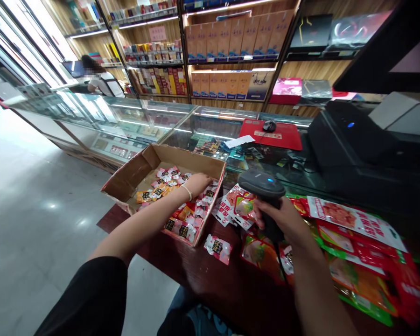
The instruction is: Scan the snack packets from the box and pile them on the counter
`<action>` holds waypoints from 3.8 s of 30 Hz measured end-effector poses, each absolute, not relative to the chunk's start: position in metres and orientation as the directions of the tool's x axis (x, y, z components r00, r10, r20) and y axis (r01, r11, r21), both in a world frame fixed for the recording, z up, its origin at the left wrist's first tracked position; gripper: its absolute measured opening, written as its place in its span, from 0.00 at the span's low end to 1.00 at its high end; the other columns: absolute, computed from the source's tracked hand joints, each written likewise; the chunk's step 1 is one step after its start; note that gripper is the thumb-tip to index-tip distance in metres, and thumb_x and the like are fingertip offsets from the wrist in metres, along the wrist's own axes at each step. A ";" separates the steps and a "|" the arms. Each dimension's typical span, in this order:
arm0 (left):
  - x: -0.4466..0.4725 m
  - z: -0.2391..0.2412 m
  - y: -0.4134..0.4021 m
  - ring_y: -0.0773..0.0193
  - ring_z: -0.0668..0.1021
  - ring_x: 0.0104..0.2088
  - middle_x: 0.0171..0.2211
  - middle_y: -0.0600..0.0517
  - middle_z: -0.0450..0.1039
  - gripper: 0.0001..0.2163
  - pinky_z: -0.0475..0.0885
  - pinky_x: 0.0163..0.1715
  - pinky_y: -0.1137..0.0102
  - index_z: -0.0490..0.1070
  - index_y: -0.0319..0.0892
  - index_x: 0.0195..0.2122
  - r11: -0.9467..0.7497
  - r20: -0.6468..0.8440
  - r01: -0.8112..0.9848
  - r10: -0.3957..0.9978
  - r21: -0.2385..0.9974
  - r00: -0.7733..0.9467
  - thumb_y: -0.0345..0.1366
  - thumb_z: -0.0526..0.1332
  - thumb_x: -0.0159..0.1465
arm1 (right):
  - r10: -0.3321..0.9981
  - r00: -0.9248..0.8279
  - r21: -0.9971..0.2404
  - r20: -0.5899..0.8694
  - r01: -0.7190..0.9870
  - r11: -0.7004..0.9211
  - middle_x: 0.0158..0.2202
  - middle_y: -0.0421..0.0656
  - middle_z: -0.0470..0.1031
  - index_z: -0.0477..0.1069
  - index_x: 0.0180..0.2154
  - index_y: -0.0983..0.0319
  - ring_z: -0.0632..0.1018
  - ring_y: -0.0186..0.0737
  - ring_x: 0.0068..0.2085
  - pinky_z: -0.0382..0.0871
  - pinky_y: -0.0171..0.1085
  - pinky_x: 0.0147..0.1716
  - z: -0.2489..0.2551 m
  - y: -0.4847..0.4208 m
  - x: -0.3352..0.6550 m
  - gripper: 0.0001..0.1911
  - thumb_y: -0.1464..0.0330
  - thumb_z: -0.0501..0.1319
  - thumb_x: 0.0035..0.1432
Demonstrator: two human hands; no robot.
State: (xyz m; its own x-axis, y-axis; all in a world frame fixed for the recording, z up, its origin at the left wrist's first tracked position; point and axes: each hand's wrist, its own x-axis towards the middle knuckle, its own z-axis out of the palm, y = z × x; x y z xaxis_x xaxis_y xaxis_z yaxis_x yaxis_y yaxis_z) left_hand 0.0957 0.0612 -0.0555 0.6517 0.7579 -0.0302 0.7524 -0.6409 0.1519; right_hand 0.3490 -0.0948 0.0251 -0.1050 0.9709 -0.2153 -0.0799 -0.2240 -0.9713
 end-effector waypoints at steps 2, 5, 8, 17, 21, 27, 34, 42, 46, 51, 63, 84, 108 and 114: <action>0.093 -0.045 0.061 0.56 0.74 0.44 0.40 0.43 0.73 0.11 0.67 0.46 0.65 0.76 0.42 0.40 -0.622 0.118 0.772 0.783 0.130 0.611 0.29 0.55 0.65 | 0.971 -0.092 -0.970 -0.222 -0.083 -0.230 0.20 0.36 0.70 0.69 0.32 0.61 0.69 0.33 0.17 0.64 0.34 0.17 0.027 -0.096 0.350 0.19 0.54 0.70 0.49; 0.088 -0.028 0.061 0.57 0.73 0.44 0.42 0.44 0.69 0.10 0.68 0.45 0.66 0.75 0.42 0.40 -0.526 0.324 0.827 0.831 0.198 0.452 0.32 0.53 0.66 | 0.972 -0.086 -0.971 -0.219 -0.076 -0.225 0.19 0.36 0.69 0.67 0.28 0.60 0.69 0.33 0.17 0.64 0.34 0.17 0.031 -0.097 0.350 0.20 0.54 0.70 0.48; 0.082 -0.017 0.060 0.60 0.74 0.38 0.36 0.47 0.70 0.10 0.69 0.40 0.68 0.73 0.43 0.40 -0.427 0.347 0.791 0.892 0.438 0.290 0.34 0.52 0.67 | 0.977 -0.080 -0.975 -0.196 -0.088 -0.203 0.19 0.36 0.69 0.66 0.28 0.59 0.69 0.33 0.17 0.64 0.34 0.17 0.031 -0.097 0.346 0.20 0.54 0.70 0.48; 0.071 -0.012 0.056 0.65 0.79 0.35 0.37 0.49 0.78 0.12 0.75 0.39 0.69 0.74 0.39 0.40 -0.211 0.173 0.213 0.968 0.954 0.185 0.38 0.57 0.60 | 0.999 0.040 -0.989 -0.025 0.147 -0.030 0.17 0.37 0.70 0.67 0.28 0.59 0.70 0.36 0.18 0.64 0.36 0.19 0.009 -0.085 0.332 0.19 0.52 0.68 0.50; 0.069 -0.003 0.050 0.61 0.80 0.41 0.44 0.46 0.79 0.16 0.74 0.48 0.64 0.77 0.38 0.44 -0.167 0.140 0.074 0.951 0.983 0.277 0.41 0.62 0.59 | 0.999 -0.050 -0.990 -0.013 0.143 -0.006 0.18 0.39 0.72 0.68 0.28 0.58 0.71 0.38 0.20 0.65 0.37 0.21 0.010 -0.085 0.332 0.17 0.52 0.67 0.52; 0.072 0.005 0.044 0.60 0.80 0.43 0.51 0.44 0.76 0.21 0.75 0.48 0.62 0.75 0.39 0.50 -0.078 0.106 -0.114 0.956 0.990 0.272 0.43 0.67 0.57 | 1.000 0.006 -0.980 -0.004 0.200 -0.005 0.16 0.34 0.67 0.70 0.34 0.58 0.67 0.36 0.17 0.61 0.36 0.18 0.018 -0.089 0.334 0.15 0.55 0.67 0.50; 0.072 0.001 0.045 0.60 0.79 0.43 0.49 0.45 0.75 0.22 0.77 0.45 0.63 0.74 0.39 0.50 -0.108 0.117 -0.055 0.971 0.993 0.209 0.41 0.68 0.55 | 0.993 -0.073 -0.983 -0.088 0.165 -0.075 0.15 0.33 0.66 0.72 0.39 0.59 0.65 0.35 0.14 0.59 0.35 0.14 0.020 -0.095 0.337 0.19 0.53 0.66 0.52; 0.081 0.008 0.034 0.60 0.80 0.42 0.50 0.44 0.76 0.24 0.77 0.44 0.64 0.73 0.39 0.52 -0.112 0.093 0.056 0.958 0.992 0.272 0.44 0.68 0.55 | 0.999 -0.004 -0.984 -0.048 0.171 -0.046 0.15 0.34 0.67 0.71 0.36 0.58 0.67 0.34 0.15 0.61 0.34 0.15 0.021 -0.091 0.349 0.18 0.54 0.68 0.50; 0.105 0.011 0.024 0.63 0.80 0.39 0.46 0.47 0.78 0.23 0.77 0.44 0.65 0.74 0.40 0.52 -0.102 0.022 0.157 0.895 0.982 0.445 0.44 0.68 0.56 | 0.996 0.063 -0.986 -0.055 0.152 -0.064 0.16 0.34 0.67 0.68 0.34 0.58 0.69 0.35 0.16 0.62 0.34 0.15 0.018 -0.088 0.375 0.18 0.52 0.67 0.51; 0.154 0.003 0.018 0.64 0.79 0.33 0.37 0.49 0.79 0.19 0.77 0.37 0.68 0.76 0.40 0.50 -0.094 -0.097 0.292 0.810 0.952 0.578 0.37 0.65 0.57 | 0.992 0.114 -0.993 -0.054 0.099 -0.065 0.17 0.34 0.67 0.67 0.31 0.57 0.69 0.34 0.16 0.62 0.34 0.14 0.019 -0.088 0.401 0.18 0.53 0.68 0.51; 0.179 -0.001 0.025 0.58 0.80 0.45 0.45 0.47 0.80 0.14 0.74 0.49 0.64 0.78 0.42 0.45 -0.421 0.042 0.416 0.742 0.806 0.669 0.35 0.60 0.59 | 0.988 0.150 -0.990 -0.030 0.132 -0.050 0.19 0.35 0.67 0.66 0.33 0.57 0.70 0.35 0.16 0.64 0.34 0.14 0.019 -0.087 0.413 0.17 0.52 0.65 0.54; 0.014 -0.054 0.068 0.55 0.79 0.48 0.49 0.42 0.77 0.22 0.71 0.47 0.69 0.71 0.38 0.52 -0.283 -0.232 0.929 0.912 0.238 0.337 0.41 0.65 0.59 | 0.954 -0.296 -0.996 0.041 0.065 0.063 0.20 0.31 0.68 0.58 0.45 0.55 0.70 0.34 0.19 0.65 0.33 0.20 0.012 -0.045 0.306 0.20 0.57 0.63 0.57; 0.054 0.025 0.037 0.68 0.78 0.25 0.29 0.54 0.73 0.08 0.79 0.33 0.66 0.63 0.41 0.38 0.104 -0.106 0.048 0.994 0.993 0.036 0.36 0.63 0.62 | 0.992 -0.096 -0.997 0.079 0.019 0.081 0.17 0.30 0.65 0.63 0.45 0.56 0.66 0.33 0.15 0.61 0.32 0.13 0.014 -0.062 0.310 0.19 0.56 0.63 0.56; 0.089 0.037 0.011 0.70 0.80 0.29 0.33 0.52 0.75 0.07 0.80 0.40 0.67 0.63 0.40 0.40 0.116 -0.098 -0.265 0.992 0.957 0.077 0.31 0.61 0.64 | 0.998 -0.021 -0.993 0.059 0.100 0.060 0.13 0.31 0.64 0.64 0.38 0.58 0.64 0.34 0.13 0.59 0.33 0.11 0.024 -0.081 0.325 0.18 0.53 0.64 0.55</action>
State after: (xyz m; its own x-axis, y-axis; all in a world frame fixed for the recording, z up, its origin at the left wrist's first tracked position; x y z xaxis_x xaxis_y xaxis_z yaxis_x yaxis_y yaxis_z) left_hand 0.0890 0.0115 0.0369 0.0770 0.9922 -0.0984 -0.2645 0.1155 0.9574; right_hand 0.3251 -0.0812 0.0237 -0.0208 0.9981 0.0586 0.1003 0.0604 -0.9931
